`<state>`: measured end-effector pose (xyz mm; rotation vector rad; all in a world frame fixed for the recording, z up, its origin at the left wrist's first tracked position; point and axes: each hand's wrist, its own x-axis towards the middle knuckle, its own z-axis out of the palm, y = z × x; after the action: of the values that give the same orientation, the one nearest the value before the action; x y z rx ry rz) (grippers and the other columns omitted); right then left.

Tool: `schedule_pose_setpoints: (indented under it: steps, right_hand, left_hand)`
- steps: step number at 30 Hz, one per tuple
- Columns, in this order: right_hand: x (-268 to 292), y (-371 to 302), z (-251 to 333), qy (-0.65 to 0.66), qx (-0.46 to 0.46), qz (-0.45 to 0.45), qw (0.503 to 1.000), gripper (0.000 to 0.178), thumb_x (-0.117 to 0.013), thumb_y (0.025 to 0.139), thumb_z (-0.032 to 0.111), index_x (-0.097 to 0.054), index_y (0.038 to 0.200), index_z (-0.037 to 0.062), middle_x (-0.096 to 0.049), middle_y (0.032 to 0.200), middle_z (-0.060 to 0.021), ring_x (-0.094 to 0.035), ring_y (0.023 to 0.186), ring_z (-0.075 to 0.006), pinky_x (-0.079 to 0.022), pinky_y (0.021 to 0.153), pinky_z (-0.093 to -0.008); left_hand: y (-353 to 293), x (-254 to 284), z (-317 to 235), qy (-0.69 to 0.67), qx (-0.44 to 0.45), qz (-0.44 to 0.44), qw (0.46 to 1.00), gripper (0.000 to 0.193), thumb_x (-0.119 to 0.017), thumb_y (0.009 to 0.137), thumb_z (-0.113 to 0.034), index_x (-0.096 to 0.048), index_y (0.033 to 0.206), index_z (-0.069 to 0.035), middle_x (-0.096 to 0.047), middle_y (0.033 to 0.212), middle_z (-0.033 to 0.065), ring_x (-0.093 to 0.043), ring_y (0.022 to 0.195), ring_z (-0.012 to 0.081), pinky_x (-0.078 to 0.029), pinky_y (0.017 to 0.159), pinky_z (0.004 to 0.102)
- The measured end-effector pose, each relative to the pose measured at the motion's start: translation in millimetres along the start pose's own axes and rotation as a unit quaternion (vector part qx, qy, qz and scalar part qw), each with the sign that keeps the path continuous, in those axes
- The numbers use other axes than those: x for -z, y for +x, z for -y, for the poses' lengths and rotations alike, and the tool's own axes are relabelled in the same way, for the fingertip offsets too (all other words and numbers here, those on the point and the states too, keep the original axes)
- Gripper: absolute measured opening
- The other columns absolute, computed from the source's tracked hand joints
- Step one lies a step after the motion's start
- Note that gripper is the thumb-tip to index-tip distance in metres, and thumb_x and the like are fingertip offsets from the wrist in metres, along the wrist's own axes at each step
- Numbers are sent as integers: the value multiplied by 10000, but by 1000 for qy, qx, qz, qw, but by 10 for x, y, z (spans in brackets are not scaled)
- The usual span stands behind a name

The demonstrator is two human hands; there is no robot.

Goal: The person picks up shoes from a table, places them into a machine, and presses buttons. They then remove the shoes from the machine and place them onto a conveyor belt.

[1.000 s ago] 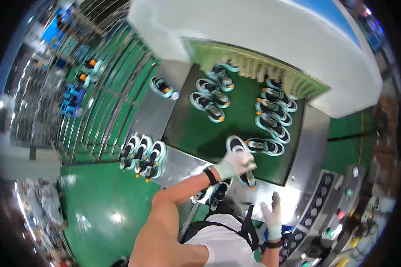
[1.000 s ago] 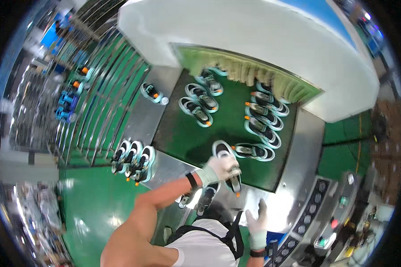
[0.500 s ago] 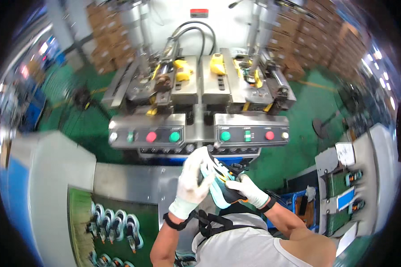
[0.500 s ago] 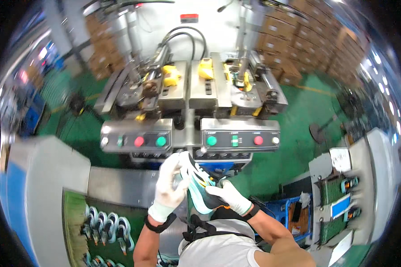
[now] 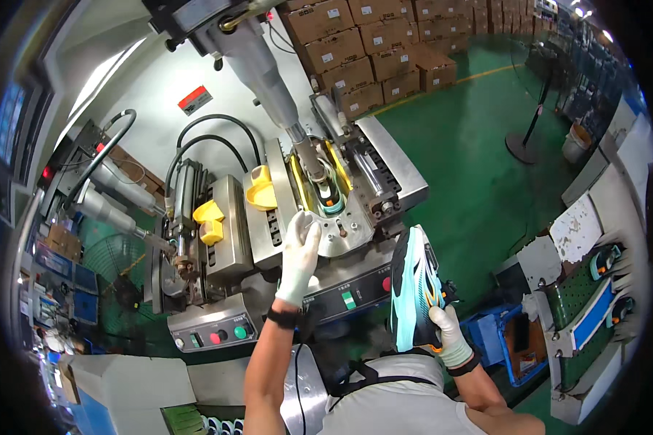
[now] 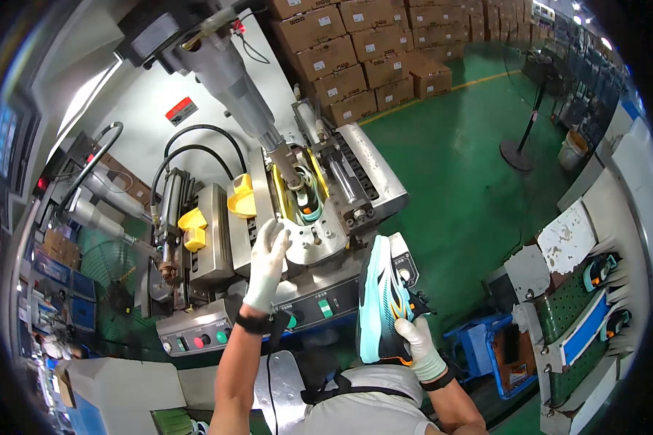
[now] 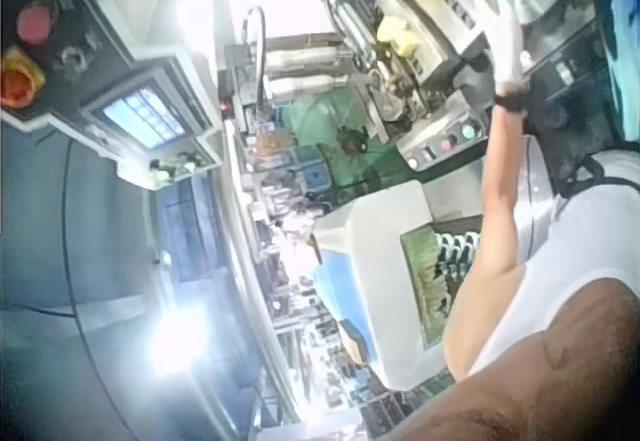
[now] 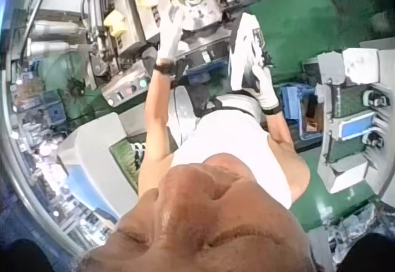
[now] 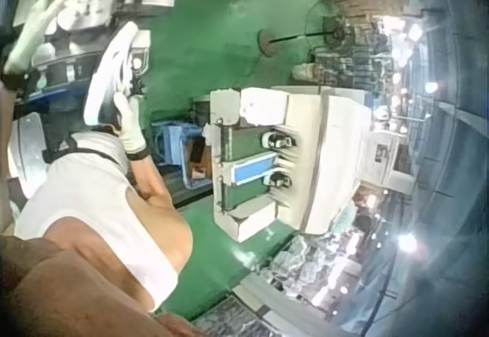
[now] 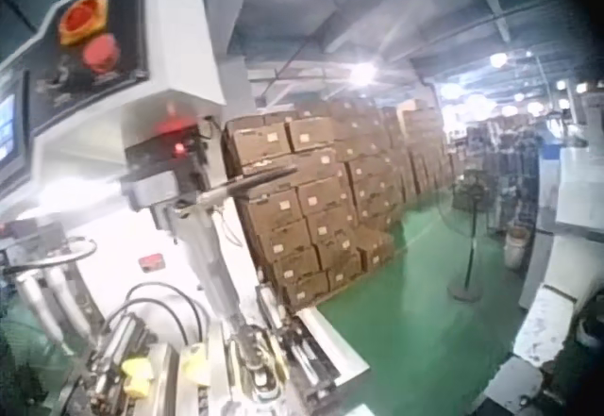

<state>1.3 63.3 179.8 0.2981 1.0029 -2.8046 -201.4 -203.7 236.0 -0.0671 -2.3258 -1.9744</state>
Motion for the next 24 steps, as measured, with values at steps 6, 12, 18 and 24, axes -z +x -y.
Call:
schedule_pose_setpoints:
  steps: [6,12,18,24]
  right_hand:
    - [-30,303,195,24,48,-12,998,695,-794,834,256,-470,1378,-31,-620,1244,-103,-626,1085,-199,-514,949,-369]
    - [14,274,244,-48,91,-79,992,755,-818,798,282,-466,1399,-11,-592,1295,-78,-576,1156,-183,-455,1012,-357]
    - [105,254,156,-113,124,-127,978,606,-737,812,148,-515,1358,9,-610,1251,-54,-577,1124,-161,-453,989,-333]
    - [-322,721,135,-202,69,-47,976,495,-665,842,61,-547,1318,-3,-618,1216,-53,-587,1061,-156,-471,958,-330]
  left_hand:
    - [1275,-222,638,286,39,-72,955,617,-666,936,-296,-465,1331,133,-632,1215,243,-628,1117,252,-507,911,314]
    - [1880,-587,1542,290,57,-37,955,620,-706,834,-325,-467,1218,99,-628,1108,324,-618,1064,438,-486,944,446]
    - [2126,-678,1614,258,107,88,956,412,-576,935,-236,-560,1234,46,-622,1181,286,-655,1035,383,-509,897,460]
    - [1326,550,1315,15,120,57,991,275,-519,995,-237,-640,1104,-15,-661,1007,62,-623,842,155,-520,764,295]
